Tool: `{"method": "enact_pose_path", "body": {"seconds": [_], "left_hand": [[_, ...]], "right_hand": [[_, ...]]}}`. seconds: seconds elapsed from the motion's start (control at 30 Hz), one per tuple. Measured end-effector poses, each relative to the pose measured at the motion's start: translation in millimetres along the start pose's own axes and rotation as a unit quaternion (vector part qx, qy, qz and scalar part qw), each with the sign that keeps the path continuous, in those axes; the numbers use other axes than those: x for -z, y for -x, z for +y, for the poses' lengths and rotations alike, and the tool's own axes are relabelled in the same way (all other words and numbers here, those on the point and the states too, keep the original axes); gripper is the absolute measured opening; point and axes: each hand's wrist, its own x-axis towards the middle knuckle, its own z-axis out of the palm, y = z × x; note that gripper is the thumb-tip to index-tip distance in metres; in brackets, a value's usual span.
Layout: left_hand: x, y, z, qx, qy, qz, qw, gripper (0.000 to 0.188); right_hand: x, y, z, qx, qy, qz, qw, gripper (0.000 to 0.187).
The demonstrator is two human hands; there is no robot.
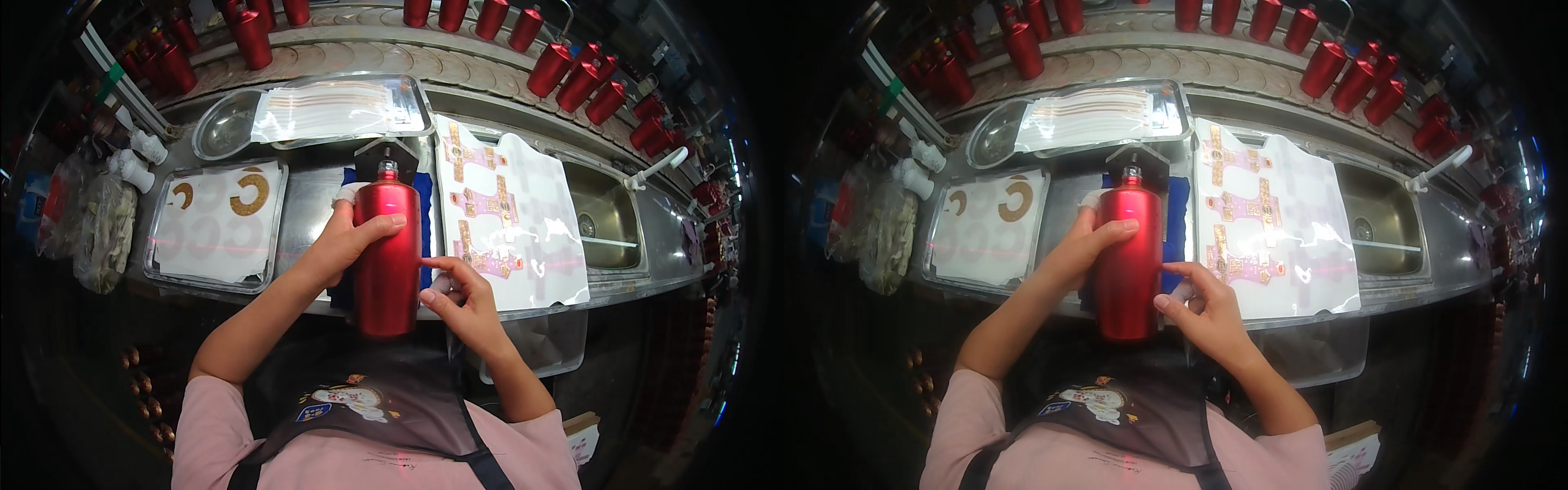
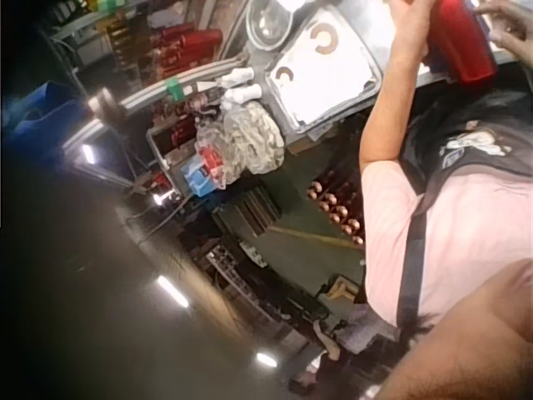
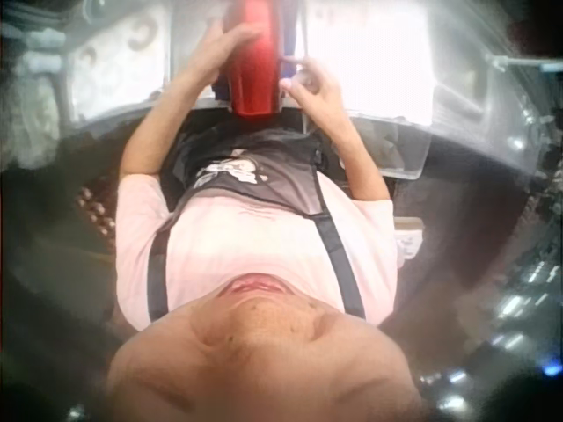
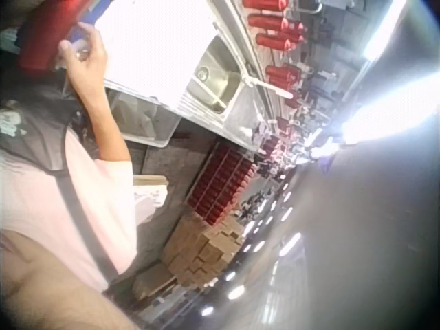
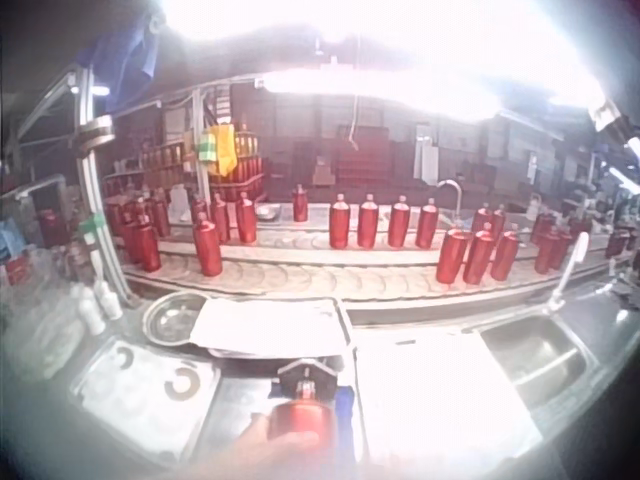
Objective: The person applies gold and red labels to red cylindrical containers using a blue cloth and a small tool. They smooth the labels, trim edges, and place finished containers aside on a tray.
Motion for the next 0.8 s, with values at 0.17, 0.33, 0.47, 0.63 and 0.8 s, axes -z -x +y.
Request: {"method": "enact_pose_path", "body": {"seconds": [0.17,0.33,0.47,0.63,0.8], "left_hand": [[8,-18,-5,-0.005,-0.027,0.035,0.999,0.086],[8,-34,-12,-0.031,-0.117,0.070,0.990,0.091],[10,-33,-17,-0.074,-0.188,0.074,0.977,0.100],[62,-40,3,-0.144,-0.130,0.134,0.972,0.083],[187,-110,58,-0.266,-0.340,0.421,0.798,0.042]], "right_hand": [[-3,-14,5,0.017,-0.002,-0.010,1.000,0.055],[-10,-20,10,0.011,0.045,0.006,0.999,0.058],[0,-29,15,-0.027,-0.087,-0.001,0.996,0.046],[41,-43,18,-0.089,-0.408,0.142,0.897,0.045],[51,-48,20,-0.013,-0.296,0.112,0.948,0.036]]}}
